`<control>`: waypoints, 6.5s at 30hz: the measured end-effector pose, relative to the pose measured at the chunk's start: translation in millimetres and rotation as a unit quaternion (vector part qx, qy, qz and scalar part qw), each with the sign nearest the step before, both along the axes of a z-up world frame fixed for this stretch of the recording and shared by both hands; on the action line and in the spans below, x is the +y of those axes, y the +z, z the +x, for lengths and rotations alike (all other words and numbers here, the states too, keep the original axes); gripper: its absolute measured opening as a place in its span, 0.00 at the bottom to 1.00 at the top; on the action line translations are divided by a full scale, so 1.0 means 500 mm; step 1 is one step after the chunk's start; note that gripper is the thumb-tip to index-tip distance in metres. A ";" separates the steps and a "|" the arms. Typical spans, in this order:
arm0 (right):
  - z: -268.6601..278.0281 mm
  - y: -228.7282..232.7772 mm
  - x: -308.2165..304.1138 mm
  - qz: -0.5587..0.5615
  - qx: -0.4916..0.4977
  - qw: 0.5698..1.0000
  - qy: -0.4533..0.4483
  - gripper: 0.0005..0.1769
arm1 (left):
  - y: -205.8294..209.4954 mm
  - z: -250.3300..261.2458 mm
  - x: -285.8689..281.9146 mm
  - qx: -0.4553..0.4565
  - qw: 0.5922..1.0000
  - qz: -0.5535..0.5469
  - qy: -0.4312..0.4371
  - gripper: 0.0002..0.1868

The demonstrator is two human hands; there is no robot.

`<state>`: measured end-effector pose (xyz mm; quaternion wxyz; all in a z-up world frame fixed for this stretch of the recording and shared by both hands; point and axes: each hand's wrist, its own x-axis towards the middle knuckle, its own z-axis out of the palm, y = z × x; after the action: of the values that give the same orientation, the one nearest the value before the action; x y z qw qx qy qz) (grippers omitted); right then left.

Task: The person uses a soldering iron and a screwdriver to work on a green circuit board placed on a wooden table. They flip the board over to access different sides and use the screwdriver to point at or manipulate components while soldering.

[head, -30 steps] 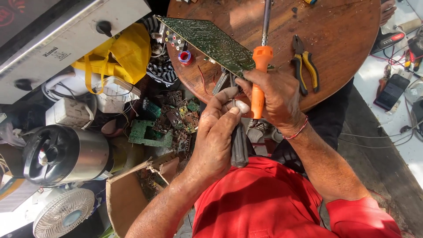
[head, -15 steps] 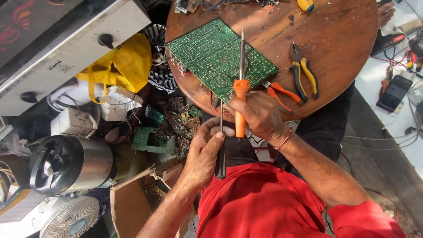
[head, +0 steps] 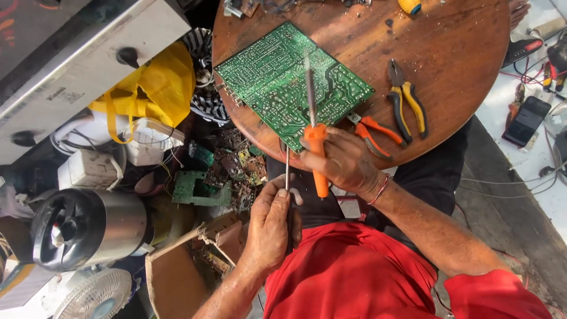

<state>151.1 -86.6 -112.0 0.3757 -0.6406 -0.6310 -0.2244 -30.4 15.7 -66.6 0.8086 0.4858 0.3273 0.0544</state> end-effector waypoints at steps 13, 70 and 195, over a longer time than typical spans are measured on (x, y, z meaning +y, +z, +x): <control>0.011 -0.032 0.009 -0.004 -0.006 1.000 0.007 0.12 | -0.006 0.011 0.020 0.045 0.996 0.055 -0.045 0.19; 0.355 -0.051 0.159 -0.226 0.176 0.951 0.111 0.27 | -0.120 0.020 0.189 0.065 0.913 0.324 -0.239 0.28; 0.057 0.024 -0.119 -0.065 0.276 0.958 -0.050 0.14 | -0.081 0.081 0.181 0.189 0.677 0.573 -0.422 0.46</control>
<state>179.9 -146.3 -99.8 0.4810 -0.7312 -0.4834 -0.0163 10.1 106.3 -106.9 0.2295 0.9405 0.1386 -0.2086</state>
